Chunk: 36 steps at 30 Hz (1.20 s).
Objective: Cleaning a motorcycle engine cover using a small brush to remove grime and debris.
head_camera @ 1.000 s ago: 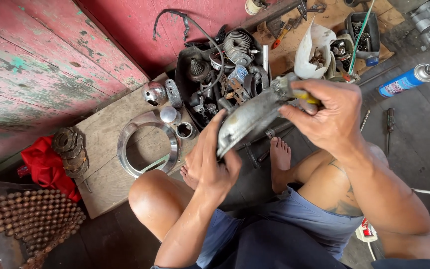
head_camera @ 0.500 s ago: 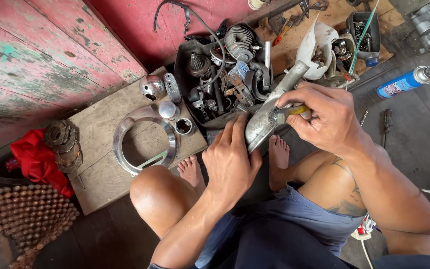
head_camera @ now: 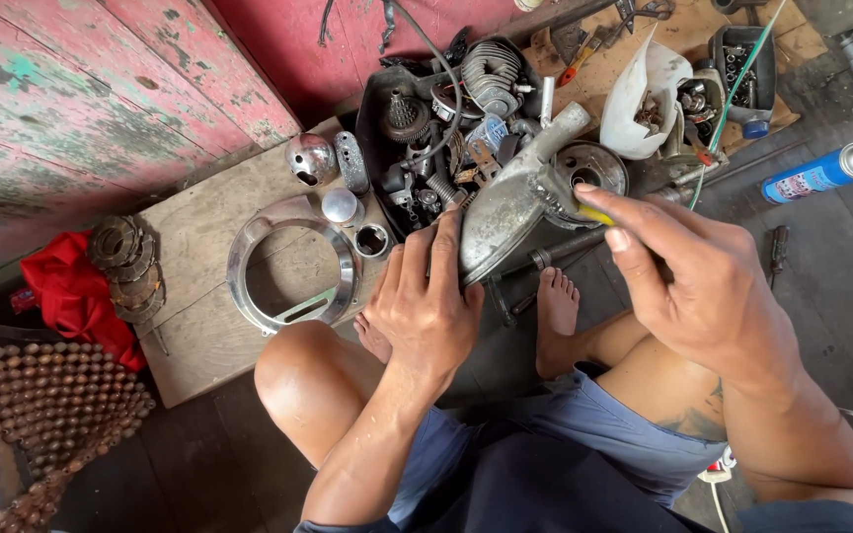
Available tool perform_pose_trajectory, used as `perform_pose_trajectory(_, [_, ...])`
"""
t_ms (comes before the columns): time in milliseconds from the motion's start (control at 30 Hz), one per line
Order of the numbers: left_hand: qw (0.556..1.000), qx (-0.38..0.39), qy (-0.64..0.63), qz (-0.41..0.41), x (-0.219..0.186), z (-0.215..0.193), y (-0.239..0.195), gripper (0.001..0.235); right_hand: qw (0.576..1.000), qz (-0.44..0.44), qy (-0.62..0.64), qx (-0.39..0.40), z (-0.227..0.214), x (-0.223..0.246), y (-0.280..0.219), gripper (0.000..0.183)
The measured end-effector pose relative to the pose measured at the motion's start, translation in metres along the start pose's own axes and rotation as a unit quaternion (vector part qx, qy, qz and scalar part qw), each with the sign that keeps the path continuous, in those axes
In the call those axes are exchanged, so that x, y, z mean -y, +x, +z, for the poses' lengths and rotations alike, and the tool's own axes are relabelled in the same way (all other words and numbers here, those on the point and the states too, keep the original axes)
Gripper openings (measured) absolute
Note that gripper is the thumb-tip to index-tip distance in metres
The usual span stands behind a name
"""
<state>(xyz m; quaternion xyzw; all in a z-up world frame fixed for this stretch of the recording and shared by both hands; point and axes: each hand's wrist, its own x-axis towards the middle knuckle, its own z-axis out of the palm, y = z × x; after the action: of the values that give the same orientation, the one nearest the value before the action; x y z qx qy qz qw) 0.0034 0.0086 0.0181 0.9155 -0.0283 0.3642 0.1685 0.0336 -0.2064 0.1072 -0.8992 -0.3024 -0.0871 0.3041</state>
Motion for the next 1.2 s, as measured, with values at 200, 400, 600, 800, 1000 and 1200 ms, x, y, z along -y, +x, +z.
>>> perform_pose_trajectory(200, [1.000, -0.018, 0.011, 0.018, 0.003, 0.010, 0.000, 0.062, 0.998, -0.050, -0.046, 0.006, 0.020, 0.005, -0.011, 0.050])
perform_pose_trajectory(400, [1.000, 0.004, 0.007, 0.021, 0.002, 0.012, -0.002, 0.071, 0.986, -0.005, -0.163, -0.034, 0.020, -0.009, -0.011, 0.045])
perform_pose_trajectory(600, [0.999, 0.001, 0.030, 0.015, 0.001, 0.017, -0.001, 0.061, 0.990, -0.059, -0.129, 0.020, 0.027, -0.011, -0.021, 0.049])
perform_pose_trajectory(800, [0.999, 0.016, 0.034, 0.005, 0.004, 0.022, -0.006, 0.057, 0.982, -0.055, -0.180, 0.023, 0.028, -0.001, -0.020, 0.048])
perform_pose_trajectory(1000, [0.999, 0.031, 0.024, -0.004, 0.005, 0.023, -0.006, 0.070, 0.971, -0.062, -0.232, 0.002, 0.031, -0.004, -0.022, 0.054])
perform_pose_trajectory(1200, [0.993, 0.108, 0.043, 0.027, 0.004, 0.004, 0.031, 0.072, 0.990, -0.043, -0.130, -0.028, 0.006, 0.005, 0.010, 0.035])
